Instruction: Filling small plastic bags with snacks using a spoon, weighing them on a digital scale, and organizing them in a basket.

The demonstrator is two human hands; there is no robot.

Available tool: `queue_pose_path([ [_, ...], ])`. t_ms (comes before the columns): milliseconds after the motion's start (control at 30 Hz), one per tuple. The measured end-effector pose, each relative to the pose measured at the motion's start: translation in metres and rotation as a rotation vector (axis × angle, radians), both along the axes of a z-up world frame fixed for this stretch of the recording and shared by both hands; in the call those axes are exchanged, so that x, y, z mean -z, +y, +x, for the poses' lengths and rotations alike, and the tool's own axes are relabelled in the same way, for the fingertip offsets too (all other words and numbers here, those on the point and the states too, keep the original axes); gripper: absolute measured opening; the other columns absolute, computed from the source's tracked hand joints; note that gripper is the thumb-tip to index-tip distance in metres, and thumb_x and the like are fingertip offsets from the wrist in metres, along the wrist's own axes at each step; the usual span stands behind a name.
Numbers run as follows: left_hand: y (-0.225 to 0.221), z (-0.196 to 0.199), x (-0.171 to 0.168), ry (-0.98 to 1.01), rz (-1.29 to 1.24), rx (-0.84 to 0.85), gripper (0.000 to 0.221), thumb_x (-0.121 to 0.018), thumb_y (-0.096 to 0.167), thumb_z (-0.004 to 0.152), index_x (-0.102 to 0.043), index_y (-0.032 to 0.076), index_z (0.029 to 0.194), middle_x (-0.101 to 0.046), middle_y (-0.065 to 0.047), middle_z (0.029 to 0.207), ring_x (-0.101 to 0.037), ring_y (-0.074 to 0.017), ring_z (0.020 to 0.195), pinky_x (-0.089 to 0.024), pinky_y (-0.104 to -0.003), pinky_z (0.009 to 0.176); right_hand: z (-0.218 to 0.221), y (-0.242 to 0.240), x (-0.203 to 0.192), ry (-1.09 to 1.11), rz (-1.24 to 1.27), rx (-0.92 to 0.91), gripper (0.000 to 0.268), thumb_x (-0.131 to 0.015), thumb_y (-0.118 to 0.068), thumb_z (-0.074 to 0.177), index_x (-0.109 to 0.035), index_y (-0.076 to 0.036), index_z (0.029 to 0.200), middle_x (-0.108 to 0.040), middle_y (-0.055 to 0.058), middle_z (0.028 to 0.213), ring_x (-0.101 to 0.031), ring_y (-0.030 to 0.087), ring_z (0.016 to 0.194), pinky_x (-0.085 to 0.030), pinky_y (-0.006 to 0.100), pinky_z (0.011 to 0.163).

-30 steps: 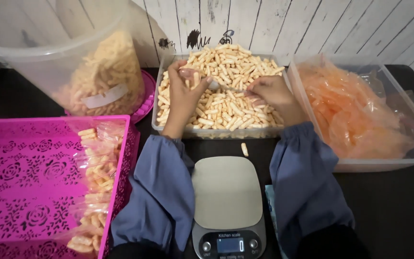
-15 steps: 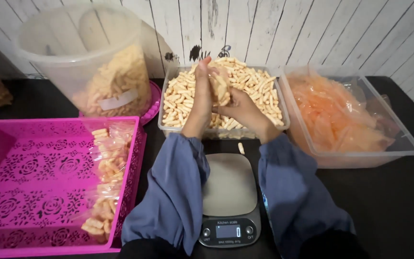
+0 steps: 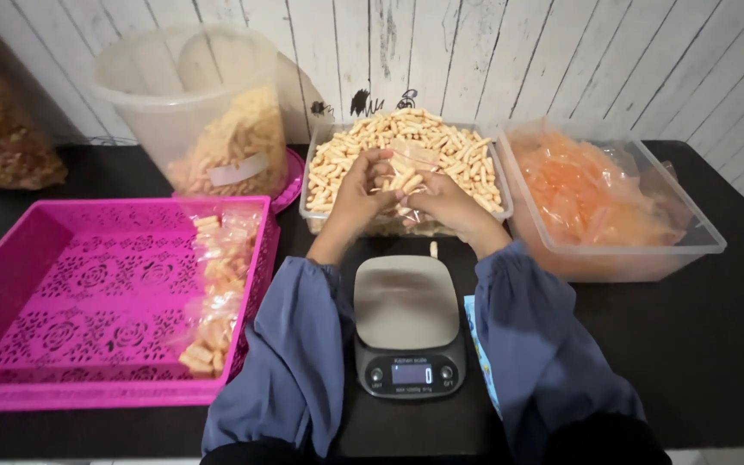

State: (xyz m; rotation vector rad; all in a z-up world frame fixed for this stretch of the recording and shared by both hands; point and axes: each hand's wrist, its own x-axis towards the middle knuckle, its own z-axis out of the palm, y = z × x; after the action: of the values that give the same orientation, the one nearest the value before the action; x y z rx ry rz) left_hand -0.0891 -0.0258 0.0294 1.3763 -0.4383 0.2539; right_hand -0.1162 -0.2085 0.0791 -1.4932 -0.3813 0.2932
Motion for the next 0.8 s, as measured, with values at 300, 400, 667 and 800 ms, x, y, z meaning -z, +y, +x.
queue_pose_path([
  [300,0.002,-0.045,0.020,-0.014,0.064,-0.039,0.070,-0.078,-0.009,0.073,-0.051,0.008,0.136,-0.064,-0.005,0.095,-0.065,-0.0123,0.082,-0.062,-0.023,0.061,-0.018,-0.011,0.022,-0.127,0.008,0.092,0.042,-0.077,-0.015,0.088,-0.063,-0.005,0.126,-0.067,0.002,0.112,-0.070,0.011,0.087,-0.063,0.029,0.074],
  [400,-0.004,-0.063,0.019,0.036,0.011,-0.032,0.056,-0.084,0.002,0.078,-0.058,0.008,0.127,-0.066,-0.007,0.095,-0.070,-0.0130,0.078,-0.065,-0.026,0.056,-0.027,-0.016,0.023,-0.149,0.042,0.147,0.032,-0.074,-0.012,0.090,-0.066,-0.001,0.119,-0.071,0.006,0.092,-0.072,0.011,0.072,-0.062,0.024,0.061],
  [667,-0.002,-0.073,0.045,0.072,-0.012,-0.135,0.030,-0.078,0.009,0.087,-0.066,0.001,0.113,-0.071,-0.013,0.087,-0.074,-0.0217,0.068,-0.066,-0.031,0.055,-0.026,-0.017,0.064,-0.185,-0.018,0.156,0.018,-0.068,-0.006,0.092,-0.068,0.004,0.107,-0.072,0.012,0.079,-0.072,0.012,0.063,-0.060,0.017,0.053],
  [800,-0.002,-0.080,0.055,-0.003,0.221,-0.354,0.028,-0.080,0.021,0.086,-0.072,0.009,0.109,-0.075,-0.008,0.090,-0.073,-0.0170,0.078,-0.062,-0.030,0.065,-0.023,-0.015,0.084,-0.262,-0.095,0.264,0.014,-0.069,-0.012,0.094,-0.072,-0.001,0.102,-0.074,0.014,0.085,-0.074,0.015,0.071,-0.062,0.022,0.057],
])
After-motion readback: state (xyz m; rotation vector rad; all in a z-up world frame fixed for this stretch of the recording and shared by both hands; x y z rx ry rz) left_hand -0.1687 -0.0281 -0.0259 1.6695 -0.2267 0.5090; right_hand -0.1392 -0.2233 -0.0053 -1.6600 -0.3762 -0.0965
